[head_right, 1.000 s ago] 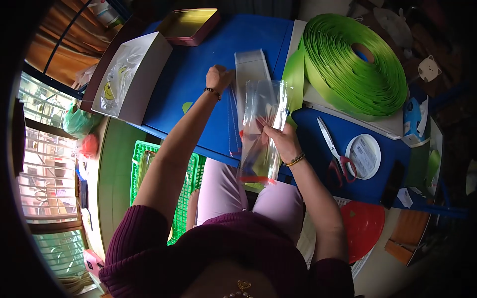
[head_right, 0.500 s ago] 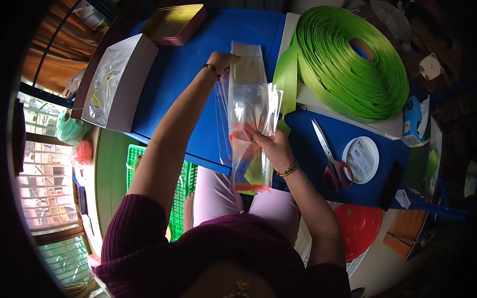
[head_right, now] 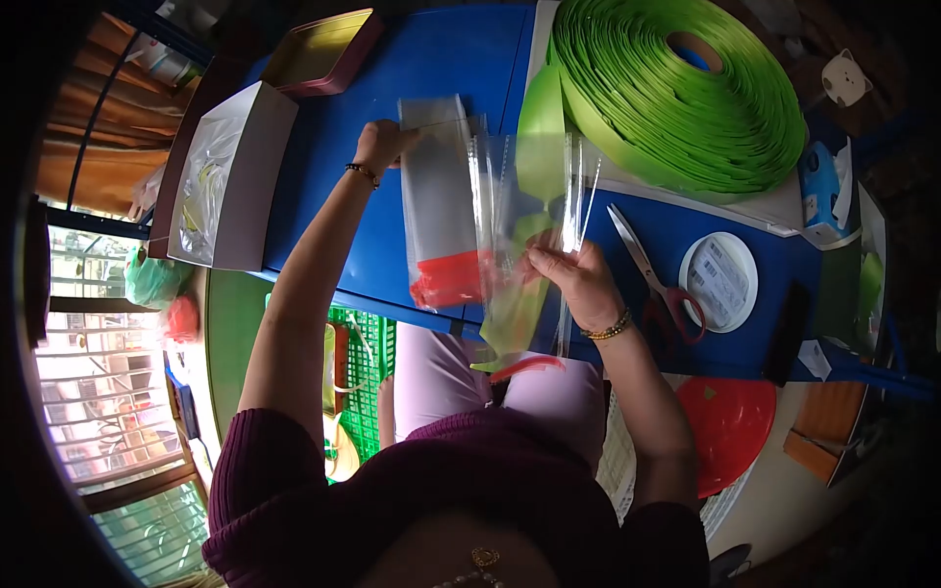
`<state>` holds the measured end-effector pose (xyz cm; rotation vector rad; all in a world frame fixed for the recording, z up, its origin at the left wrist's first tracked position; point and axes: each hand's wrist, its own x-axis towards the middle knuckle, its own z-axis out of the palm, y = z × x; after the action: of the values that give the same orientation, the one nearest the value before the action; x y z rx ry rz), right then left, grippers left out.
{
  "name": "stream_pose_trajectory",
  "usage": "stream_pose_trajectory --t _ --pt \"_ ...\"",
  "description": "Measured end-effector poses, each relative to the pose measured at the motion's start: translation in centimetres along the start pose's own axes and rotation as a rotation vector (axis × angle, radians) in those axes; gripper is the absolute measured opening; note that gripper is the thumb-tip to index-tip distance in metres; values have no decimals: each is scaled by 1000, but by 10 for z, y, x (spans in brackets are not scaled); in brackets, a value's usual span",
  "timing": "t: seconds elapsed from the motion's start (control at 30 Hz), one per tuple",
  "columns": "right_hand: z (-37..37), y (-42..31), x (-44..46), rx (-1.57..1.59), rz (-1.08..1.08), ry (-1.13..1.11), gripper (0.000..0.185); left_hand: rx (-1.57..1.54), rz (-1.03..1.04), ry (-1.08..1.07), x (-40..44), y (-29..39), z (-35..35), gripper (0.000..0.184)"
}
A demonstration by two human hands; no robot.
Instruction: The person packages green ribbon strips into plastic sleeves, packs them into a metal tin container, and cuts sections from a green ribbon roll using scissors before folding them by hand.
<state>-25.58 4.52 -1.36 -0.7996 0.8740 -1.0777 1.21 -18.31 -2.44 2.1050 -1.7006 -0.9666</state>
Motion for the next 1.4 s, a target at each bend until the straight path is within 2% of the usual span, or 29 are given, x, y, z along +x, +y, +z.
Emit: stream_pose_trajectory --t 0.03,0.1,0.2,0.27,0.33,0.4,0.43,0.47,0.53,0.73,1.1,1.33,1.4 --pt "-1 0 -2 5 -4 21 14 1 1 -5 -8 1 3 45" --pt "-4 0 -7 11 -7 45 14 369 244 494 -32 1 10 70" --pt "-7 2 -15 9 -8 73 13 281 243 394 -78 19 23 77" --pt "-9 4 -18 16 -19 103 19 260 351 431 -102 24 53 87" --pt "-5 1 -22 -22 -4 94 13 275 364 421 -126 42 76 92" --pt "-4 -1 -27 -20 -13 86 13 378 396 460 -130 46 103 91" --pt "-3 -1 -30 -22 -17 86 13 358 381 423 -131 47 111 83" --pt "-4 -2 -35 -2 -30 92 13 356 387 427 -129 46 115 83" --pt "-8 -1 -41 20 -52 102 13 338 365 472 -128 48 115 78" --pt "-15 4 -51 63 -107 69 16 320 295 433 -131 44 100 77" --pt "-13 5 -55 48 -68 89 12 185 547 448 -123 13 111 65" --pt "-10 9 -50 42 -35 77 12 154 594 416 -120 7 105 60" --pt "-10 10 -50 50 -46 74 18 138 566 428 -116 7 103 60"
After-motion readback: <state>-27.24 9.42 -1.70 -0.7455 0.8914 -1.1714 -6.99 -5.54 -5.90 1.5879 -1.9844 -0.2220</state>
